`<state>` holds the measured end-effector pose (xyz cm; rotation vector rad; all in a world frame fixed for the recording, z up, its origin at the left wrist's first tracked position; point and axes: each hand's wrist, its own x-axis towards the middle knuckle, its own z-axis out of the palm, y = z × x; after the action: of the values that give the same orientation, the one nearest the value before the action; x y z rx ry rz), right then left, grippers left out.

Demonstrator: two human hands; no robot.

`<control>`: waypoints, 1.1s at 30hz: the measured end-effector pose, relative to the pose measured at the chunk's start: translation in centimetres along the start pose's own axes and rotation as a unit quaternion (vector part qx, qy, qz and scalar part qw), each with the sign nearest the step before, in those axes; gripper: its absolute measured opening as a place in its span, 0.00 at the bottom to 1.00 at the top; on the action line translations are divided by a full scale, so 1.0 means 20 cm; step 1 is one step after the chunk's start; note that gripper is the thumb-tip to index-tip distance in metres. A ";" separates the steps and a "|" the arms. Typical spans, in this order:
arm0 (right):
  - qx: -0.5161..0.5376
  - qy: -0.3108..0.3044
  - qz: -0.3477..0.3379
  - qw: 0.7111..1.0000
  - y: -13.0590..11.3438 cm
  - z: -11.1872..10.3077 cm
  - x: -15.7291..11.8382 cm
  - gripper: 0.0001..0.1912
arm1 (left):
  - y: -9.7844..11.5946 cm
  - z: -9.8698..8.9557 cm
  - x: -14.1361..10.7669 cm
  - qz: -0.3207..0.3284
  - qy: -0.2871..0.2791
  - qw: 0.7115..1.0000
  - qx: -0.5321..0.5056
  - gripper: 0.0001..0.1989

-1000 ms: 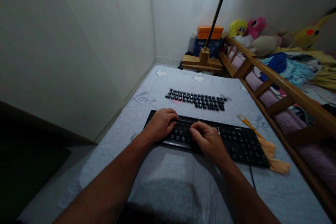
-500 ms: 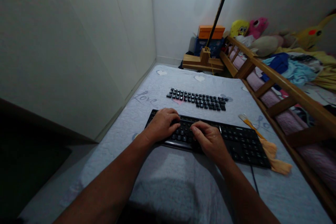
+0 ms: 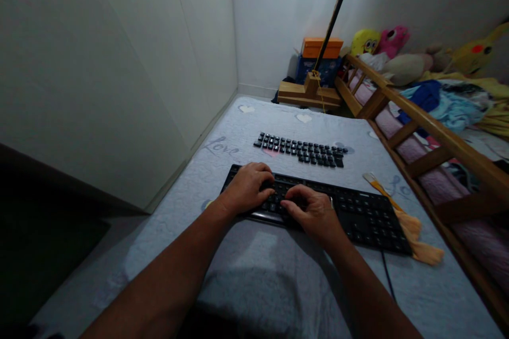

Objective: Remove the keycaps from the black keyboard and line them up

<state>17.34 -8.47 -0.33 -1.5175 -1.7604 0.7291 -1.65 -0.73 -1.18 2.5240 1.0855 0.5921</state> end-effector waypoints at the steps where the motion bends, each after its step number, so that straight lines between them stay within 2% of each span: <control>1: -0.008 -0.002 0.005 1.000 0.00 0.00 0.00 0.06 | 0.00 0.00 0.00 0.000 -0.001 1.000 0.000 0.08; 12: -0.030 -0.015 0.032 0.999 -0.03 -0.02 0.00 0.05 | 0.00 0.00 0.00 0.006 0.003 1.000 0.003 0.07; 22: -0.087 -0.009 -0.049 0.995 0.00 0.02 0.01 0.07 | -0.01 0.02 0.00 0.019 0.008 1.000 -0.003 0.07; 33: -0.126 -0.009 -0.051 0.991 0.02 0.04 0.02 0.05 | 0.00 0.02 0.00 0.019 0.000 1.000 -0.008 0.08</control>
<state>16.97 -7.92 -1.08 -1.5728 -1.9873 0.4833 -1.39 -0.86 -1.55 2.5359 1.0296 0.6092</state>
